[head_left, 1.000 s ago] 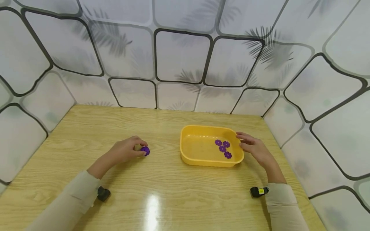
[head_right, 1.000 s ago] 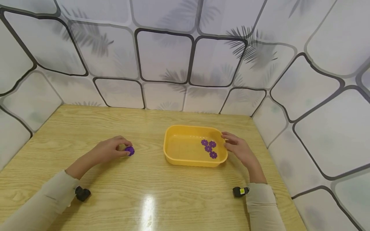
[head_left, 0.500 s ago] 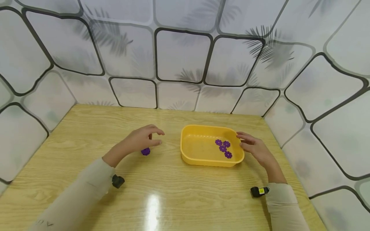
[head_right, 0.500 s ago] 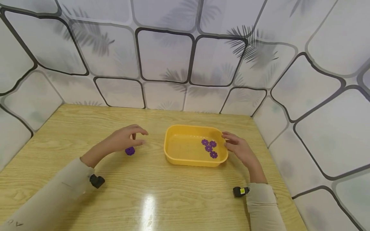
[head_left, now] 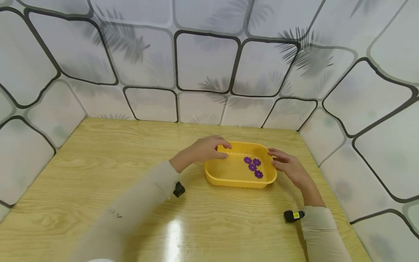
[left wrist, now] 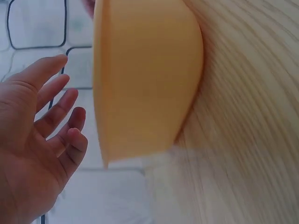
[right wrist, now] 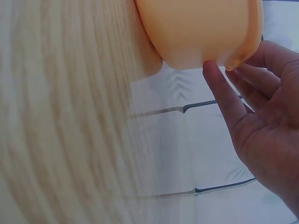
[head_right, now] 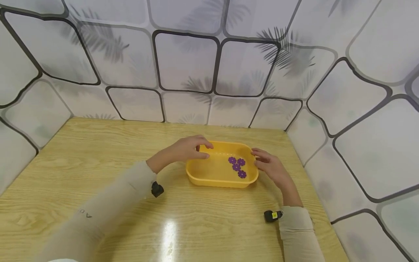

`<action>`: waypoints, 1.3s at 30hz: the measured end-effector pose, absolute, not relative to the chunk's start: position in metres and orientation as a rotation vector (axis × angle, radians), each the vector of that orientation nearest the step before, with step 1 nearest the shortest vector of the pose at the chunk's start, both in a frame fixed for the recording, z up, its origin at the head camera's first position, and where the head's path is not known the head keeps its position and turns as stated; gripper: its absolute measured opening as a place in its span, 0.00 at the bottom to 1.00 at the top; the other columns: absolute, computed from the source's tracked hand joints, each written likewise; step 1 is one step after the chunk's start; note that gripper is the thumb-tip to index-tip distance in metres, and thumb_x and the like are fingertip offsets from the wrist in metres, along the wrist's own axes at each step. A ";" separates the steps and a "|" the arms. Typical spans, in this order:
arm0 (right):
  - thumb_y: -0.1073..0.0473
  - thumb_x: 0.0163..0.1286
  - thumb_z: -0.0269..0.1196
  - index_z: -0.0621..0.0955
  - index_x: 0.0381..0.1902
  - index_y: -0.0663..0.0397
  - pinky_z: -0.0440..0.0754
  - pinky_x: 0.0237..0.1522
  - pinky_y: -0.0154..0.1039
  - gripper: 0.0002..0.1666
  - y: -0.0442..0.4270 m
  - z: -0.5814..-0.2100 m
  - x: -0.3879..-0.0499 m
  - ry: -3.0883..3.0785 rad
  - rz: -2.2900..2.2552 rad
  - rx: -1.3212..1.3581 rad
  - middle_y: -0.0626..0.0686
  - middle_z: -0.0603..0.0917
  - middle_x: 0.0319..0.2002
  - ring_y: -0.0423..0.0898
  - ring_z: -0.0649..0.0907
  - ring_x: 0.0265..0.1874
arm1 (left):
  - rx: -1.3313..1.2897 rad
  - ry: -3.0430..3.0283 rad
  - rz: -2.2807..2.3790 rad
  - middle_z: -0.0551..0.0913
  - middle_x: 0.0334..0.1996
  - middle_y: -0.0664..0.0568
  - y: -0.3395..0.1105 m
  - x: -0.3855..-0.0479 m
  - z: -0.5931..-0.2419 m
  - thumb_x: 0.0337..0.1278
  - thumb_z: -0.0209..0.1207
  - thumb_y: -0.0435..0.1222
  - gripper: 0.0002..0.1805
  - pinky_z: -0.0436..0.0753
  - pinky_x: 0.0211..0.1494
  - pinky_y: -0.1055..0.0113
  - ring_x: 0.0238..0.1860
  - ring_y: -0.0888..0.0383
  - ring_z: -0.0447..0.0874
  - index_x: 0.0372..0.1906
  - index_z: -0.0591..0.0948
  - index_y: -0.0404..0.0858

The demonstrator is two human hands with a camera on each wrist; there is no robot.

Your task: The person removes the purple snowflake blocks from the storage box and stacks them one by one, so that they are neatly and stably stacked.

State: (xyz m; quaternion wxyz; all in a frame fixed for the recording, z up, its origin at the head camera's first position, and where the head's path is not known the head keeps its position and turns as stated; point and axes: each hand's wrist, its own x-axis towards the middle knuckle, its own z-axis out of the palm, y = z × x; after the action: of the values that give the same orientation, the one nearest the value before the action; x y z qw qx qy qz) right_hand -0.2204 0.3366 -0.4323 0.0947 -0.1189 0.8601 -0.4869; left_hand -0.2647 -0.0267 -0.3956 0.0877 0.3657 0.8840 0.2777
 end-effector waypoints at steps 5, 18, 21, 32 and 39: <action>0.51 0.78 0.57 0.70 0.73 0.55 0.78 0.59 0.32 0.30 0.336 -0.433 -0.222 2.553 -1.440 -0.350 0.53 0.59 0.79 0.59 0.66 0.73 | 1.131 2.558 0.803 0.80 0.59 0.54 0.013 -0.268 -0.404 0.69 0.60 0.50 0.23 0.78 0.57 0.61 0.54 0.57 0.79 0.63 0.81 0.47; 0.53 0.79 0.57 0.70 0.72 0.60 0.76 0.55 0.24 0.30 0.335 -0.431 -0.224 2.520 -1.477 -0.370 0.57 0.58 0.79 0.61 0.64 0.74 | 1.160 2.525 0.639 0.80 0.63 0.56 0.076 -0.273 -0.439 0.67 0.62 0.50 0.22 0.74 0.66 0.66 0.63 0.60 0.77 0.63 0.81 0.51; 0.54 0.79 0.56 0.69 0.73 0.60 0.76 0.55 0.23 0.30 0.333 -0.430 -0.225 2.510 -1.480 -0.380 0.57 0.58 0.79 0.61 0.64 0.74 | 1.167 2.528 0.617 0.80 0.63 0.56 0.078 -0.273 -0.443 0.68 0.61 0.48 0.21 0.72 0.69 0.67 0.65 0.60 0.76 0.63 0.81 0.50; 0.54 0.79 0.57 0.70 0.73 0.60 0.75 0.53 0.21 0.30 0.335 -0.428 -0.224 2.522 -1.476 -0.352 0.56 0.58 0.79 0.61 0.63 0.75 | 1.168 2.564 0.467 0.79 0.61 0.58 0.079 -0.270 -0.444 0.71 0.59 0.46 0.20 0.75 0.65 0.66 0.61 0.61 0.78 0.65 0.80 0.52; 0.53 0.79 0.57 0.69 0.73 0.59 0.75 0.53 0.21 0.30 0.335 -0.429 -0.222 2.519 -1.474 -0.353 0.56 0.57 0.79 0.61 0.64 0.75 | 1.155 2.585 0.407 0.79 0.60 0.59 0.081 -0.270 -0.446 0.71 0.59 0.47 0.21 0.76 0.63 0.67 0.60 0.62 0.79 0.65 0.79 0.52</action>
State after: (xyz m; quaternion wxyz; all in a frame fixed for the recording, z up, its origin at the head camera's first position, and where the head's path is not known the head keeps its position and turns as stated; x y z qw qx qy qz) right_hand -0.2216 0.3346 -0.4286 0.1007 -0.1193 0.8526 -0.4987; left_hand -0.2702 0.0805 -0.4462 0.1401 0.3998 0.8948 0.1410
